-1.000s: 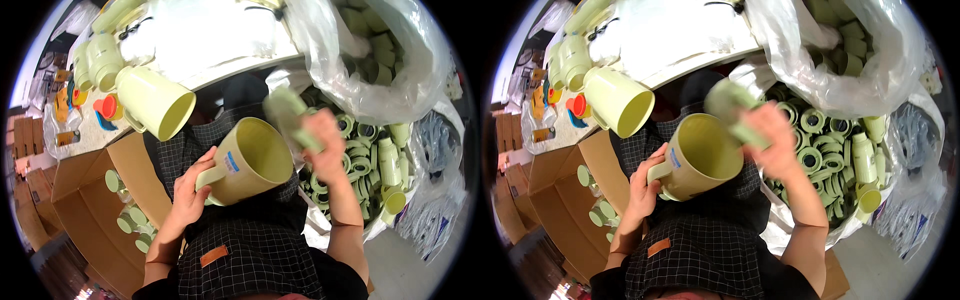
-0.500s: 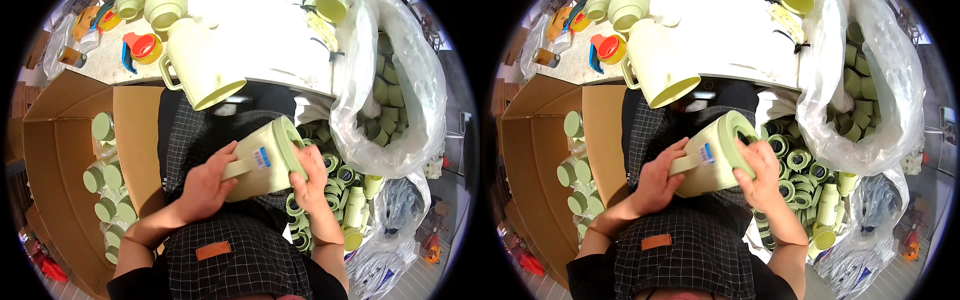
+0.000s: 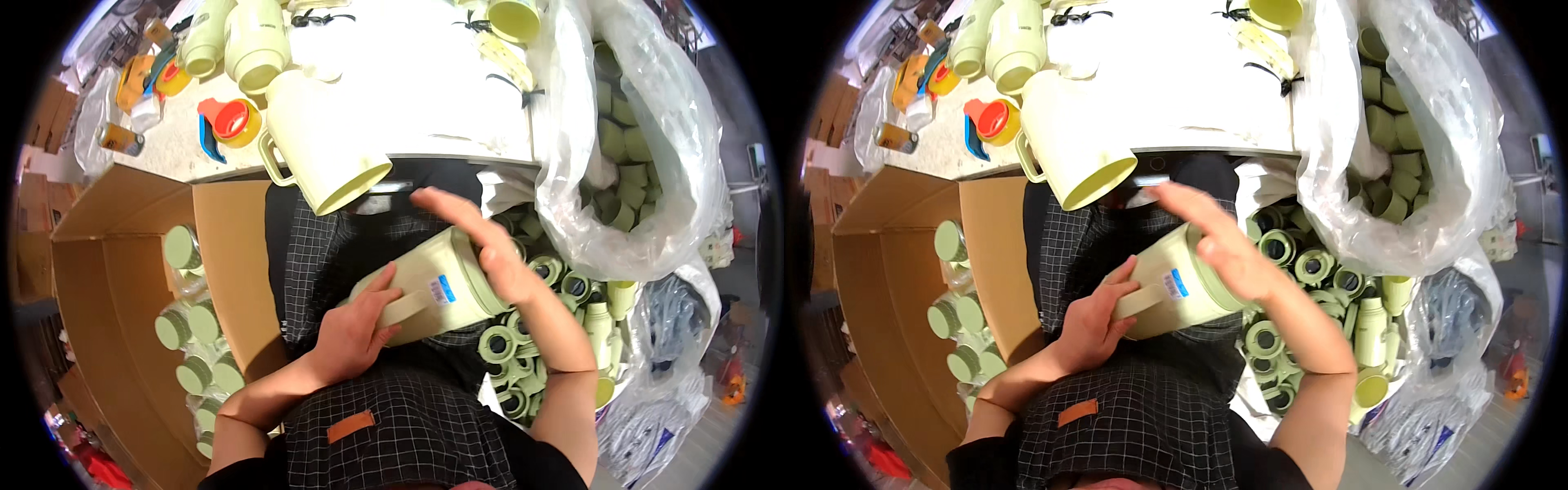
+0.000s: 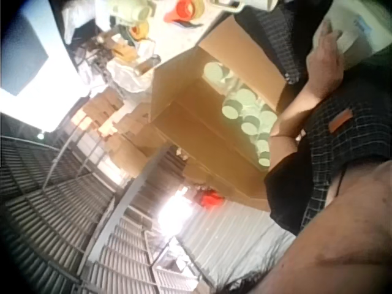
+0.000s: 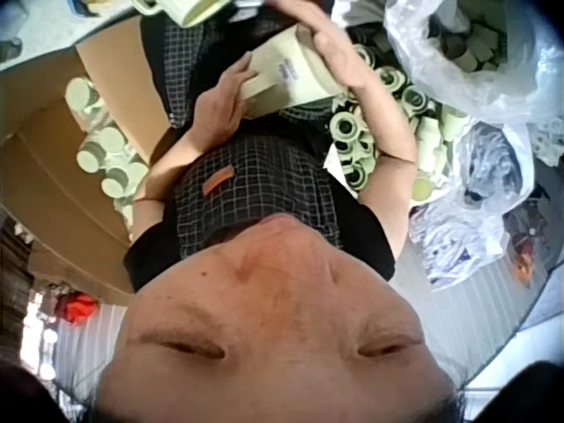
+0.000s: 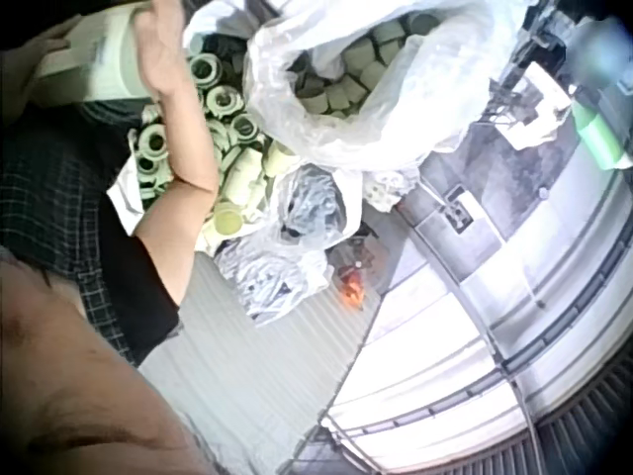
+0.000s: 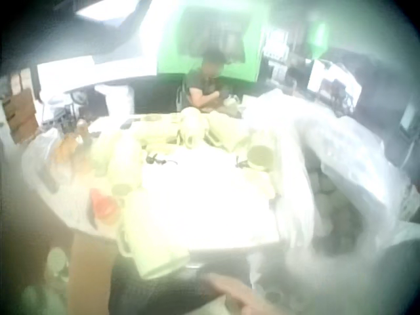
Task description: The person places items into plastic bags, puts the bagged items into a cardboard box, and then assembles and tapes a new cardboard box.
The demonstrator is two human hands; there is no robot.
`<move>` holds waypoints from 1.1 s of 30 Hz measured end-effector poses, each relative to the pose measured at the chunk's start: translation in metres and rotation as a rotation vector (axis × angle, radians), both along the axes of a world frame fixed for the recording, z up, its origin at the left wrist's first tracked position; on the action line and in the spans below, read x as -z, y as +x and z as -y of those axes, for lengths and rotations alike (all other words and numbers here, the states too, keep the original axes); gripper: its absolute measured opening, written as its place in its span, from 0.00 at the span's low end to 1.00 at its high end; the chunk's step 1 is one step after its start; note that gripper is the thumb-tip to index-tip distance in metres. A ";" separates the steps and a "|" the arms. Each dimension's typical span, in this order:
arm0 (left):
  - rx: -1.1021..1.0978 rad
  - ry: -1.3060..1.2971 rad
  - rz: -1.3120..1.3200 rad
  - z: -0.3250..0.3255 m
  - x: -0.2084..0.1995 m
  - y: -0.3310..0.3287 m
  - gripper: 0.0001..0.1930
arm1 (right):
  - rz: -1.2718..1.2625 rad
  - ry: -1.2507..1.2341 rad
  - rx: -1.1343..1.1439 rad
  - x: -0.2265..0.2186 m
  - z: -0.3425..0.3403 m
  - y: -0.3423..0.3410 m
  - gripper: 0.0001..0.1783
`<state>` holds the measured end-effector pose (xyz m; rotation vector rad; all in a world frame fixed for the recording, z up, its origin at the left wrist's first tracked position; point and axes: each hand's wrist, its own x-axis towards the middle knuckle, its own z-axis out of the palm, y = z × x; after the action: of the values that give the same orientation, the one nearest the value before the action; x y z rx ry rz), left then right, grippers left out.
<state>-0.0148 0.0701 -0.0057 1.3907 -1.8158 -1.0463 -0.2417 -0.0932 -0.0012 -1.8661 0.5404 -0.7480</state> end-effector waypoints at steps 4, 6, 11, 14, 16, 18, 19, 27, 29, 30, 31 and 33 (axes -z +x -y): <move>0.175 -0.128 -0.013 0.039 -0.001 0.021 0.25 | -0.057 0.328 0.307 0.035 0.010 -0.048 0.47; -0.080 -0.336 -0.004 0.096 -0.022 0.014 0.25 | -0.294 0.108 0.168 0.056 -0.014 -0.047 0.45; -0.445 -0.792 0.474 0.288 -0.020 -0.037 0.32 | -0.128 -0.001 0.613 0.042 0.011 -0.027 0.33; -0.205 -0.112 0.369 0.351 0.024 -0.021 0.14 | -0.170 -0.214 0.833 0.034 0.043 -0.009 0.39; 0.031 0.033 -0.196 0.344 0.029 -0.050 0.09 | -0.224 -0.304 1.023 0.041 0.072 -0.007 0.45; 0.289 0.219 -0.477 0.285 0.005 -0.069 0.09 | -0.306 -0.654 1.122 0.048 0.100 -0.001 0.38; 0.343 0.356 -0.502 0.261 -0.011 -0.071 0.08 | -0.276 -0.550 1.116 0.059 0.111 -0.005 0.34; 0.075 0.142 0.006 0.211 0.019 -0.020 0.06 | 1.077 1.041 0.668 0.149 0.076 -0.087 0.02; -0.028 0.022 0.035 0.200 0.029 -0.036 0.08 | 0.878 0.818 0.947 0.140 0.015 -0.068 0.07; -0.045 0.087 -0.093 0.190 0.027 -0.035 0.08 | 0.702 0.653 1.186 0.127 -0.015 -0.047 0.12; -0.061 0.145 -0.223 0.178 0.023 -0.033 0.08 | 0.358 0.323 1.438 0.115 -0.044 -0.027 0.14; 0.078 0.199 -0.310 0.151 -0.014 -0.019 0.08 | -0.044 -0.173 1.239 0.126 -0.104 -0.018 0.17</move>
<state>-0.0342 -0.0810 0.0084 1.1951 -1.5826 -1.4298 -0.2601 0.0112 -0.1270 -1.5526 1.7554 -1.5591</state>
